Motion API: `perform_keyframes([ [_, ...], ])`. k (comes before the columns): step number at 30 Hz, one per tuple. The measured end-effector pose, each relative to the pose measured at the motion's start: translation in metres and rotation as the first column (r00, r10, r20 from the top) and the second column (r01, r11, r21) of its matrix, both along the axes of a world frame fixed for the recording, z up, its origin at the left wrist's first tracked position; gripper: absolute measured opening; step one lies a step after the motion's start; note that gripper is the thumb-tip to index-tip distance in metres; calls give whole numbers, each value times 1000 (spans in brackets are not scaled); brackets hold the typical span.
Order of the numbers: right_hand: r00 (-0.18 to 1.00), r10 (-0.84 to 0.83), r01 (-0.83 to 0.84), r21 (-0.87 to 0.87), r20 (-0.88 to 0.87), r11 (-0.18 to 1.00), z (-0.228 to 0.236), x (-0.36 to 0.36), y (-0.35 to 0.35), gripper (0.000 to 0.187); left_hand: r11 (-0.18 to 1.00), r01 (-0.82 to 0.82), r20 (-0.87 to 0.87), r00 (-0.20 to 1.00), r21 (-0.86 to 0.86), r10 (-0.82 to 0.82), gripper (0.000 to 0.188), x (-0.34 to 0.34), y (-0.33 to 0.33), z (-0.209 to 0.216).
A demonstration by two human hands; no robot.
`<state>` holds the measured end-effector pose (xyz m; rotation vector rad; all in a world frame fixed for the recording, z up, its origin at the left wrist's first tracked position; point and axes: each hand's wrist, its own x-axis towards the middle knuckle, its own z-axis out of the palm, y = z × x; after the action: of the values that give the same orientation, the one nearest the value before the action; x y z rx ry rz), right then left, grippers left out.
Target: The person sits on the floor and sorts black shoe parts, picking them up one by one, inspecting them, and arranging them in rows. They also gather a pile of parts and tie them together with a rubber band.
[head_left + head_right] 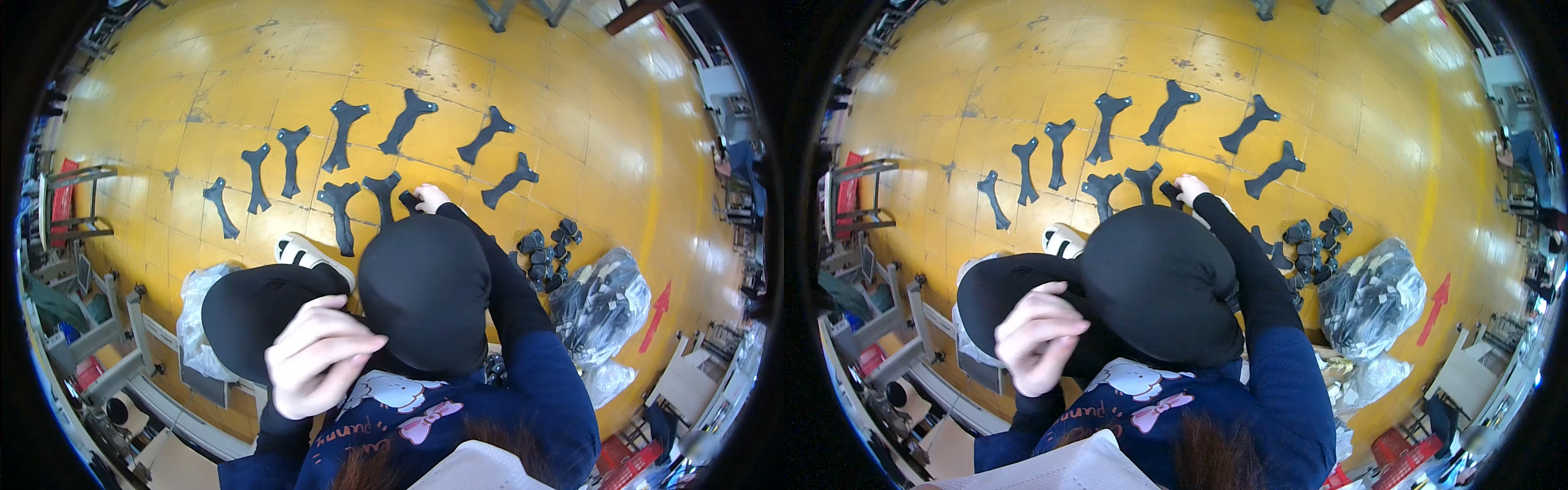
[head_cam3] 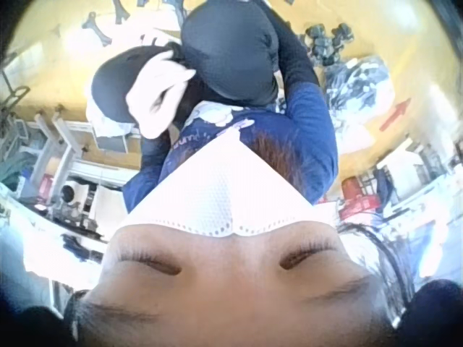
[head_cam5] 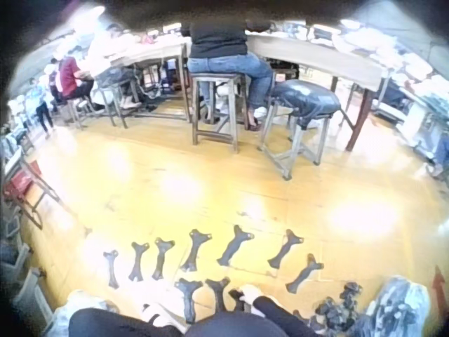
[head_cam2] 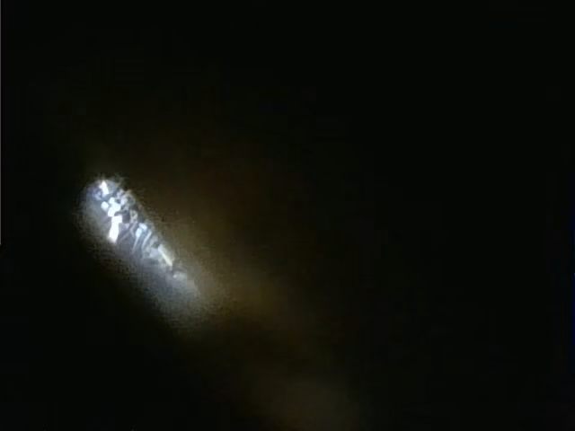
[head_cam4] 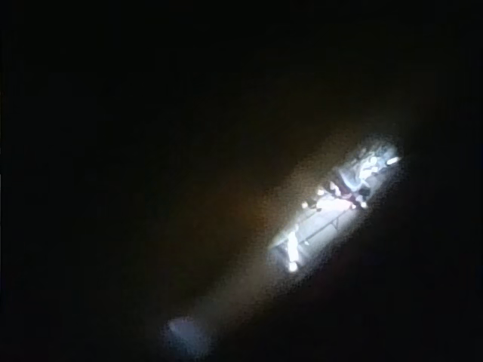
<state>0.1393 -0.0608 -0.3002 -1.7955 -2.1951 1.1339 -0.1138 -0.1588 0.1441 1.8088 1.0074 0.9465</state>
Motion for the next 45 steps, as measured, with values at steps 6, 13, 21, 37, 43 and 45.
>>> perform_keyframes([
  [6,994,-93,95,44,-55,994,-4,40,11,30,893,-399,54,917,209,396,14,-48,11,13],
  [13,974,-225,216,300,-4,929,28,75,22,38,879,-476,3,879,11,476,17,-47,20,7],
  [21,794,-245,456,278,-557,845,288,41,56,29,978,-193,-398,893,83,210,26,-30,42,12],
  [37,694,716,116,993,-71,-14,484,-41,-62,27,895,-77,-464,834,440,300,21,-3,20,-21],
  [43,650,759,53,998,-45,13,491,-56,-77,26,897,-94,-510,795,431,328,22,-6,11,-19],
  [45,644,764,27,999,-34,21,494,-58,-82,26,882,-127,-463,812,453,355,22,-4,11,-26],
])
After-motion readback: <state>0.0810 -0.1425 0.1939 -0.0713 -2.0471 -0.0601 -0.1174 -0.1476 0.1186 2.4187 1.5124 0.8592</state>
